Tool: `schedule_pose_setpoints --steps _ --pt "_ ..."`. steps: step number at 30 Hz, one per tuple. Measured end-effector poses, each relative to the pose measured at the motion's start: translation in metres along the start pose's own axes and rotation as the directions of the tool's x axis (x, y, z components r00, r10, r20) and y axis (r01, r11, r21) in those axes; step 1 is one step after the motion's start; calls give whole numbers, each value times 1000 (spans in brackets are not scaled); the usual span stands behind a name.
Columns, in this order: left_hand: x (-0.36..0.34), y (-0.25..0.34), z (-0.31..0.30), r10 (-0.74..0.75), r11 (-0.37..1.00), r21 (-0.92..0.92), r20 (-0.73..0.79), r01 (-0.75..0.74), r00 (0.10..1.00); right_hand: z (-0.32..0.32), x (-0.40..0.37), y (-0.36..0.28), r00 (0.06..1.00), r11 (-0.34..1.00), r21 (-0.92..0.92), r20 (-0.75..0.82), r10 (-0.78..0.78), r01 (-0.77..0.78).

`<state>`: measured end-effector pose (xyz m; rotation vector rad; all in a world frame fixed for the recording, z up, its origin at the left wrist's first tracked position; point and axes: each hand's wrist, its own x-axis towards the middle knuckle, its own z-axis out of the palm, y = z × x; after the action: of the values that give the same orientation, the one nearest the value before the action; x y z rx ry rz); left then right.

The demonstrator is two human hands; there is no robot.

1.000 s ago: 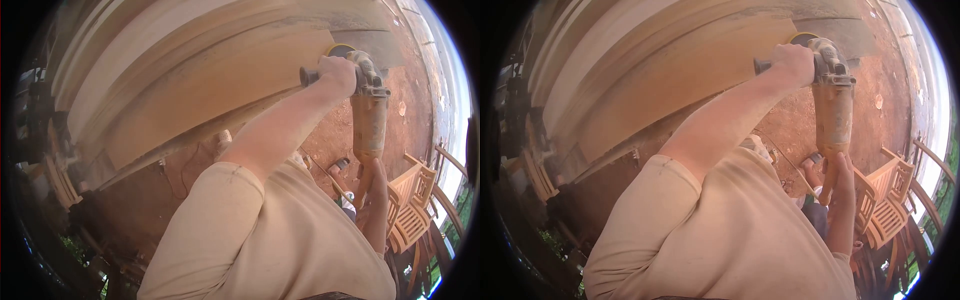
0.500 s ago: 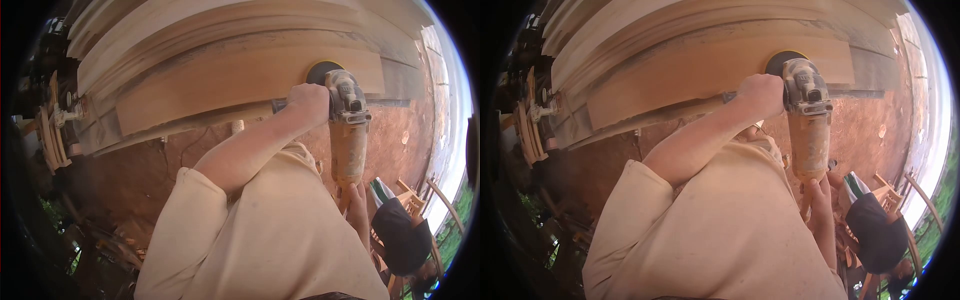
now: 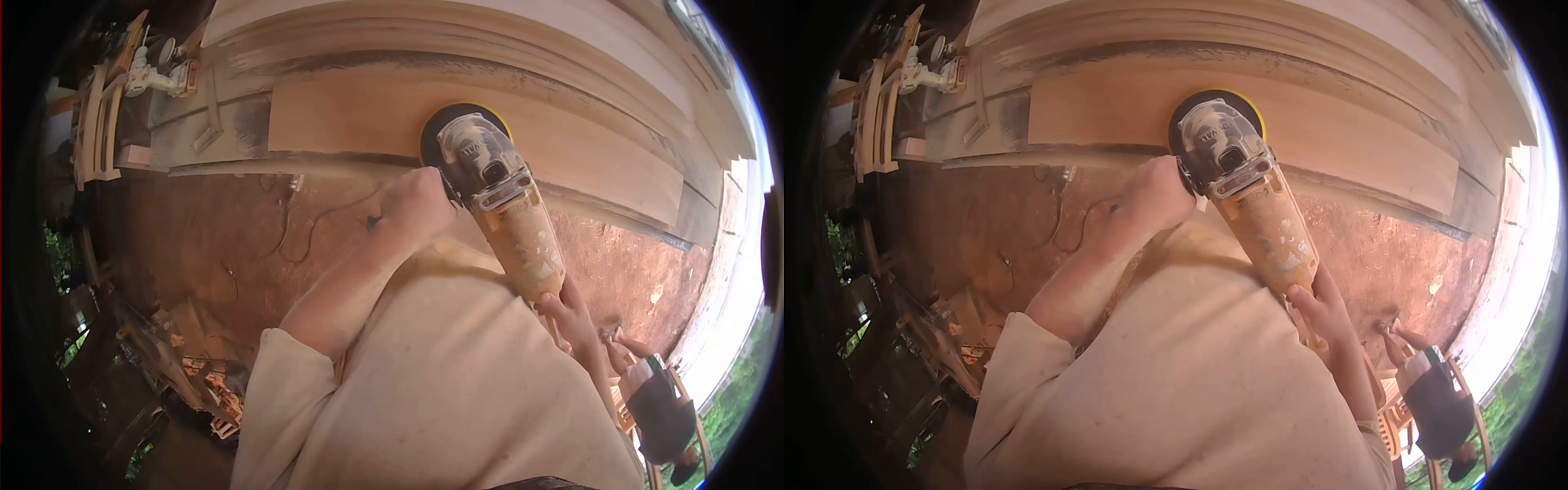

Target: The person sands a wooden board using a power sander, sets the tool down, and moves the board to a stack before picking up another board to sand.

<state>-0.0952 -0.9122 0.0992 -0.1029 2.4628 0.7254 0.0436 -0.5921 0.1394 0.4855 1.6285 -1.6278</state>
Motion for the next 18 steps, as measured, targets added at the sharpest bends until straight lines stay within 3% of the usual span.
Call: schedule_pose_setpoints --steps 2,4,8,10,13,16,18 --pt "-5 -29 -8 -46 998 -51 -113 40 993 22 15 -10 998 1000 -8 63 9 -8" --pt "-11 -46 -31 -103 993 -66 -121 95 987 42 32 -10 989 991 9 76 -130 130" --pt "-9 -90 -59 -211 974 -118 -153 194 966 73 60 -34 974 985 -17 157 -164 169" --pt "-8 -103 -79 -247 967 -106 -165 232 955 95 67 -64 988 982 -189 152 13 16" --pt "4 -141 -95 -265 964 -43 -203 262 943 122 87 -91 980 942 -330 159 119 -61" --pt "9 -173 -109 -279 956 21 -228 292 933 147 110 -102 977 934 -353 212 18 59" --pt "13 -196 -120 -307 945 40 -225 324 925 163 119 -120 974 912 -408 221 55 41"
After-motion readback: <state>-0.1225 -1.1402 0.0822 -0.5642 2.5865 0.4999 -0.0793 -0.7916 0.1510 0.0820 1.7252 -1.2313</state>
